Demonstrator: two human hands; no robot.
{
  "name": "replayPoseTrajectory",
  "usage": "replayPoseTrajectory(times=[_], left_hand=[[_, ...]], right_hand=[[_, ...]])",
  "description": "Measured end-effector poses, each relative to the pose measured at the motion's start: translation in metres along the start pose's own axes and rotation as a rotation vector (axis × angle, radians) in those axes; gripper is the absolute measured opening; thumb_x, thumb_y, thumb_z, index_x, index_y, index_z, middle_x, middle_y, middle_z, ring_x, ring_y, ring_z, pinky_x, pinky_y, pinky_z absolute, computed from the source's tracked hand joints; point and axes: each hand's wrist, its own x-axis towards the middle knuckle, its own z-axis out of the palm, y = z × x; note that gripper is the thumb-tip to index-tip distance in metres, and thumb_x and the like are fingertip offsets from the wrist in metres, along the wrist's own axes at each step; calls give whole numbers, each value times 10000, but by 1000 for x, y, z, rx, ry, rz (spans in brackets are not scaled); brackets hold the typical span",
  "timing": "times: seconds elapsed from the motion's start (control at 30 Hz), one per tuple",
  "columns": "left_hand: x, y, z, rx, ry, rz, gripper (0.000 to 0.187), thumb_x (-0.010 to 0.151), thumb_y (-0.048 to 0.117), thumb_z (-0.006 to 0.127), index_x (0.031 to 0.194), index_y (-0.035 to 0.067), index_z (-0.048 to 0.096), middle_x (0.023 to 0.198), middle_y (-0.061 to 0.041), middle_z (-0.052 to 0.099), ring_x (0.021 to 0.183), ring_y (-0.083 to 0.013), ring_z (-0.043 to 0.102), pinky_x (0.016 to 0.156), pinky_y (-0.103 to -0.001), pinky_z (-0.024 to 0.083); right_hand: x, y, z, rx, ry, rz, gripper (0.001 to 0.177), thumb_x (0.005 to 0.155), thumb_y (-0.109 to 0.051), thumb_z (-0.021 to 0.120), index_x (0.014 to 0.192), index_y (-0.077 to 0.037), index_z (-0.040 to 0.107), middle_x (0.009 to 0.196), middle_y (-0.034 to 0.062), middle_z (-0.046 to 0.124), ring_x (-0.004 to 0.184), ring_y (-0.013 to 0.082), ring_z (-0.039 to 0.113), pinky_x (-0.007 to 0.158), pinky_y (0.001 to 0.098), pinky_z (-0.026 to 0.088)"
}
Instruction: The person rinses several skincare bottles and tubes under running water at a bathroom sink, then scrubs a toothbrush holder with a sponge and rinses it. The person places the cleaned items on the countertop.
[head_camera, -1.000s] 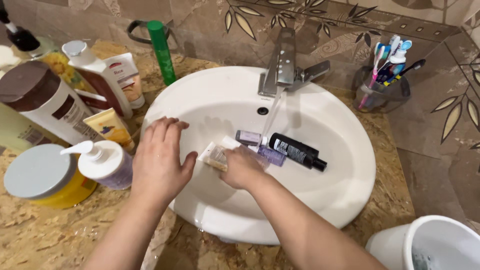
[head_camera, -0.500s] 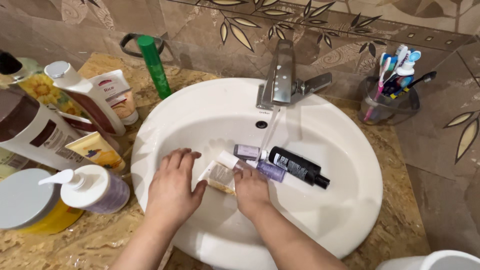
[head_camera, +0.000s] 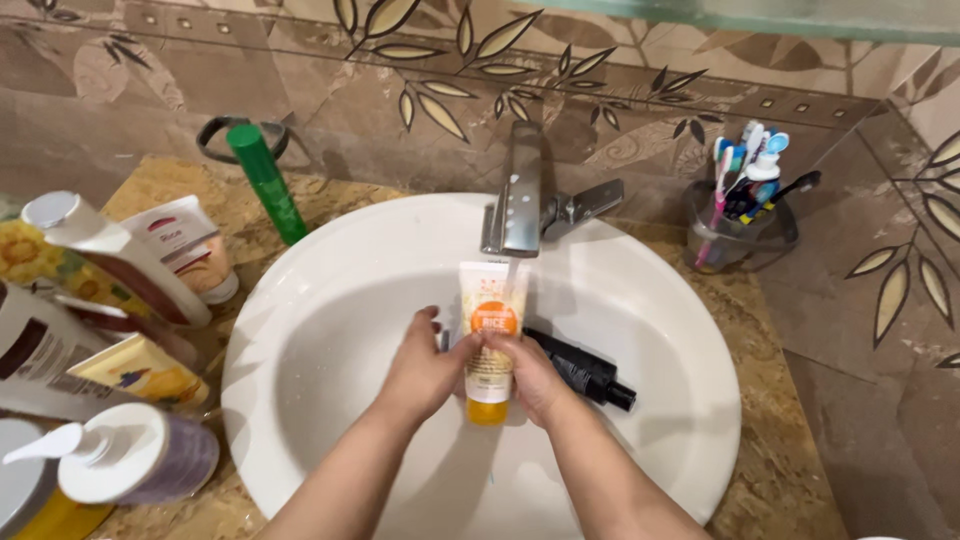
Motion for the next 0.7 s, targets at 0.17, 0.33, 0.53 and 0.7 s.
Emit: replayPoseTrajectory(times=[0.17,0.33,0.53,0.7], left_hand=[[10,41,37,-344,-118,-97,708,810,337,731,1361,-59,527,1190,-239,738,1045,-326,751,883,-401,593],[9,67,51,-170,62,31,1050,664,319,856,1480,-33,298,1187,-248,681,1049,-325,722,912,-377,566],[22,72,54,-28,117,66,842,841,319,716,1474,-60,311,1200,-291,654,1093,-420,666,945,-439,514],[29,68,46,57,138,110,422,961,177,504,1338,32,624,953,-289,733,958,-441,700,921,-485,505]], right_hand=[[7,-2,-13,123,112,-176,330,975,-235,555,1226,-37,637,1117,101,729,981,200,719,871,368,576],[18,-6,-13,-46,211,-511,277,951,-118,576,1182,25,631,1128,141,724,976,194,693,850,348,576],[7,-23,19,250,159,-511,367,1074,-241,451,1292,-12,638,1248,134,681,1093,185,634,942,324,526],[-17,-39,35,-796,503,-977,481,954,-93,611,1423,-6,551,1493,197,560,1374,337,537,1134,401,419]])
